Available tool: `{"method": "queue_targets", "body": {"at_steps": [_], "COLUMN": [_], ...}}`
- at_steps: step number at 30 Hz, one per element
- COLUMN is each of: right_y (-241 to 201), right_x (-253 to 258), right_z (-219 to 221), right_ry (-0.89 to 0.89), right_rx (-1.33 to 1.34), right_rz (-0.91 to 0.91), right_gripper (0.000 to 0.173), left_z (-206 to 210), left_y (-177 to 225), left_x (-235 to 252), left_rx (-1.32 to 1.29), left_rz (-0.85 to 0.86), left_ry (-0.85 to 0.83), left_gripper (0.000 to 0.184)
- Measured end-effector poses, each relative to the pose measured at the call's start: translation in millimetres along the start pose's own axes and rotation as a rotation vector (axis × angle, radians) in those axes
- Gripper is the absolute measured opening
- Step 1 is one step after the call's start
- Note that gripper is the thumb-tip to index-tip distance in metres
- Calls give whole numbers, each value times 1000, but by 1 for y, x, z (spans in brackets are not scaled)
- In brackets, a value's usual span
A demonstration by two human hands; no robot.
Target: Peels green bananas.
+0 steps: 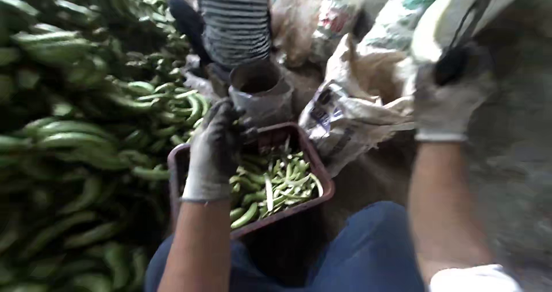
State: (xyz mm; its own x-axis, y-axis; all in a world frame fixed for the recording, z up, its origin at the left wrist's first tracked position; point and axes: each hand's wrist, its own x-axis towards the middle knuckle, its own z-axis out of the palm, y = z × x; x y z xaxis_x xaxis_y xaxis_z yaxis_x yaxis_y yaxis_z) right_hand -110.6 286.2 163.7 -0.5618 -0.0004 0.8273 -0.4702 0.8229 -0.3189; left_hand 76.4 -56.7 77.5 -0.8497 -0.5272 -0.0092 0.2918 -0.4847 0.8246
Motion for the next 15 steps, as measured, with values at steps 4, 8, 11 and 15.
{"method": "queue_targets", "body": {"at_steps": [4,8,11,15], "right_y": [-31,-94,-140,-231], "right_x": [1,-101,-196,-295], "right_z": [21,77,143,160], "right_ry": [-320,-557,-1019,-1206], "right_rx": [-26,508,503,524], "right_rz": [184,210,252,135], "right_gripper": [70,48,39,40], "left_z": [-28,-34,-43,-107], "left_y": [25,33,26,4], "left_x": [9,14,9,-63], "left_rx": [-96,-86,-53,318], "left_rz": [110,136,103,34], "left_ry": [119,199,157,310], "left_gripper": [38,29,29,18]}}
